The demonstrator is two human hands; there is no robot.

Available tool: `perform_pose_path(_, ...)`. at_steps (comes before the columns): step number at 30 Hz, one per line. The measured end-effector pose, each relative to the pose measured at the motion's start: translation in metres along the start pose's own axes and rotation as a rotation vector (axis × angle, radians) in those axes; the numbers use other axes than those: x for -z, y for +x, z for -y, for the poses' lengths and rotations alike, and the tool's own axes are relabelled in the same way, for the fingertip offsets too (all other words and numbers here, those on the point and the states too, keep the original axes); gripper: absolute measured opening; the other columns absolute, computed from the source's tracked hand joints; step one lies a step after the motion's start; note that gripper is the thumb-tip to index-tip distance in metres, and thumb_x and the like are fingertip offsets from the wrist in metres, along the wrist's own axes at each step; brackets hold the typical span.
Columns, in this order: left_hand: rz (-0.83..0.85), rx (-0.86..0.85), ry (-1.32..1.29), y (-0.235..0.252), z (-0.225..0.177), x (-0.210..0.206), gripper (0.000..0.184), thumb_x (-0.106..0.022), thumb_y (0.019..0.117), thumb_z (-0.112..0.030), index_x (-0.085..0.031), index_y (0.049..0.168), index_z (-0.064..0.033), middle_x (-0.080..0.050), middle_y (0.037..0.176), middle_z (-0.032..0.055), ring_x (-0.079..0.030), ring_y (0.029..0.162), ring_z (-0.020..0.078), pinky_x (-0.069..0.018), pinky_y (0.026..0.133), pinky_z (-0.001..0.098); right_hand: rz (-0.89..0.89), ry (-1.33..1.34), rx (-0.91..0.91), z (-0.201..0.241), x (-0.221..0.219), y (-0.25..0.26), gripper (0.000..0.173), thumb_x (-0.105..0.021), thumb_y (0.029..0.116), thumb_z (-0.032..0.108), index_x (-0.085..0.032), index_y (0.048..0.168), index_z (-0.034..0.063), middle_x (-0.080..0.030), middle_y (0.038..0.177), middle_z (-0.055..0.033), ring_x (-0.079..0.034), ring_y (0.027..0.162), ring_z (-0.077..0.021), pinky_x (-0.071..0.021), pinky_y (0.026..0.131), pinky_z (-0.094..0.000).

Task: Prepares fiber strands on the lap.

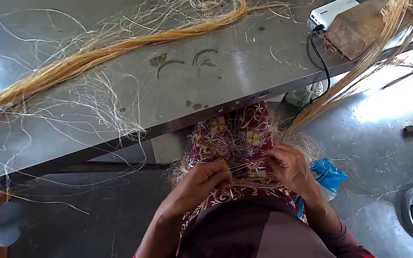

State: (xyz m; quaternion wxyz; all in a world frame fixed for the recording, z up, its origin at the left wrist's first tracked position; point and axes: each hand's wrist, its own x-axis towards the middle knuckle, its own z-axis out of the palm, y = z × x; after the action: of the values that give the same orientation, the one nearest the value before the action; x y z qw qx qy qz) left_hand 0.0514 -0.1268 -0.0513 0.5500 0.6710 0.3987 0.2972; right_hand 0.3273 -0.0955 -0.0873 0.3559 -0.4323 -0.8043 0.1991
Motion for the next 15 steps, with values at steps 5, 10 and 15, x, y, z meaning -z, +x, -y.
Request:
perform_pose_path(5, -0.058, 0.044, -0.338, -0.008, 0.006, 0.005, 0.028, -0.045, 0.1087, -0.027, -0.067, 0.091, -0.0227, -0.051, 0.062, -0.0178, -0.047, 0.052, -0.0085, -0.0411, 0.05, 0.0089, -0.004, 0.021, -0.052, -0.012, 0.004, -0.002, 0.019, -0.063, 0.0952, 0.017, -0.078, 0.091, 0.006, -0.075, 0.085, -0.0055, -0.072, 0.081, -0.0143, -0.0582, 0.077, -0.0296)
perform_pose_path(10, -0.224, -0.028, -0.311, -0.04, -0.009, 0.026, 0.026, -0.052, 0.1051, -0.038, -0.071, 0.089, -0.0306, -0.056, 0.069, -0.0215, -0.044, 0.056, -0.0127, -0.0359, 0.051, 0.0058, -0.018, -0.003, -0.107, -0.019, 0.004, -0.002, 0.019, -0.062, 0.095, 0.014, -0.077, 0.092, 0.004, -0.076, 0.086, -0.0083, -0.073, 0.08, -0.0188, -0.0589, 0.076, -0.0367)
perform_pose_path(15, -0.362, -0.371, -0.49, -0.121, 0.015, 0.084, 0.018, -0.059, 0.0996, -0.028, -0.075, 0.094, -0.0207, -0.065, 0.073, -0.0125, -0.055, 0.058, -0.0033, -0.0433, 0.052, 0.0125, 0.021, -0.112, -0.117, -0.023, -0.013, -0.001, 0.016, -0.063, 0.0947, 0.01, -0.077, 0.091, 0.003, -0.075, 0.084, -0.0103, -0.073, 0.081, -0.0265, -0.0588, 0.077, -0.0455)
